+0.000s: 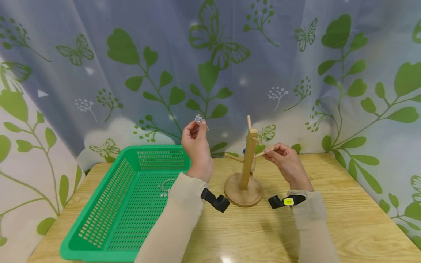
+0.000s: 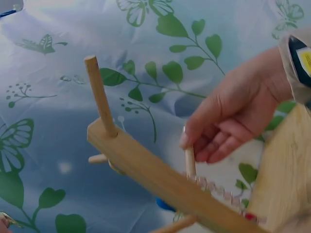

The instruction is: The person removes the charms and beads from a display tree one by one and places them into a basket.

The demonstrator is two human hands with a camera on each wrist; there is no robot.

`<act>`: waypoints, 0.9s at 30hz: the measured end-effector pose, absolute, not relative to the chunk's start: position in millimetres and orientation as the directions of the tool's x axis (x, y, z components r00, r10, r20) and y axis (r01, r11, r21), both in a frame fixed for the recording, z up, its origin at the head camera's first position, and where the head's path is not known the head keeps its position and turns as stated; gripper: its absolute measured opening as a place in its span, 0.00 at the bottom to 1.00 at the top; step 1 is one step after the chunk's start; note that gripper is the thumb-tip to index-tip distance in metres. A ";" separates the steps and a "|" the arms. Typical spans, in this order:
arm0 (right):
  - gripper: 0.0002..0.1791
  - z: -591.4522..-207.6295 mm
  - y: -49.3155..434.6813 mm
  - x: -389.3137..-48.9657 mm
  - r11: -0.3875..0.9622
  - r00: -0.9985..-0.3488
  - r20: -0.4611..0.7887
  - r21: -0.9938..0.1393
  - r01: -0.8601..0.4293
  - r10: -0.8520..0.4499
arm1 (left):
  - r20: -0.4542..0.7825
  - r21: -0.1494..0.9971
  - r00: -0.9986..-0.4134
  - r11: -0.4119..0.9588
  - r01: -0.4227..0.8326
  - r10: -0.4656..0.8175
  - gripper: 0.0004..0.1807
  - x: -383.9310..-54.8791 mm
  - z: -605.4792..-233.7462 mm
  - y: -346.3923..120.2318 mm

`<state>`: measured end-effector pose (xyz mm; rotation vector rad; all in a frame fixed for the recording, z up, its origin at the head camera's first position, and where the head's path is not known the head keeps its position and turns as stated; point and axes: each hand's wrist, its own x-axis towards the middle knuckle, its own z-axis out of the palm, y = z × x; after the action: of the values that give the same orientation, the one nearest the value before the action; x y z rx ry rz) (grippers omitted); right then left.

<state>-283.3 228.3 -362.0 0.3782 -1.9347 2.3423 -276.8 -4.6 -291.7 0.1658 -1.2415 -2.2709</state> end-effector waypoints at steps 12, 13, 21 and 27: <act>0.06 -361.3 227.7 -282.8 -0.197 -0.966 0.243 -0.955 -0.221 -0.091 | 0.150 0.925 -0.932 -0.285 0.250 -0.330 0.10 -278.5 -310.2 -49.5; 0.05 -361.5 227.7 -282.9 -0.201 -0.966 0.243 -0.954 -0.221 -0.089 | 0.145 0.936 -0.938 -0.265 0.233 -0.315 0.10 -278.2 -311.2 -53.8; 0.04 -361.8 230.1 -280.8 -0.184 -0.963 0.256 -0.954 -0.237 -0.088 | 0.108 0.989 -0.971 -0.077 0.127 -0.212 0.12 -276.4 -323.1 -87.2; 0.04 -361.7 226.4 -281.3 -0.185 -0.964 0.255 -0.954 -0.237 -0.078 | 0.082 0.995 -0.983 0.064 0.073 -0.165 0.13 -277.0 -336.1 -119.8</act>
<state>-281.3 226.4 -361.7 0.3765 -1.9347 2.3105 -277.0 -119.8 -336.1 0.0948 -2.1571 -2.0359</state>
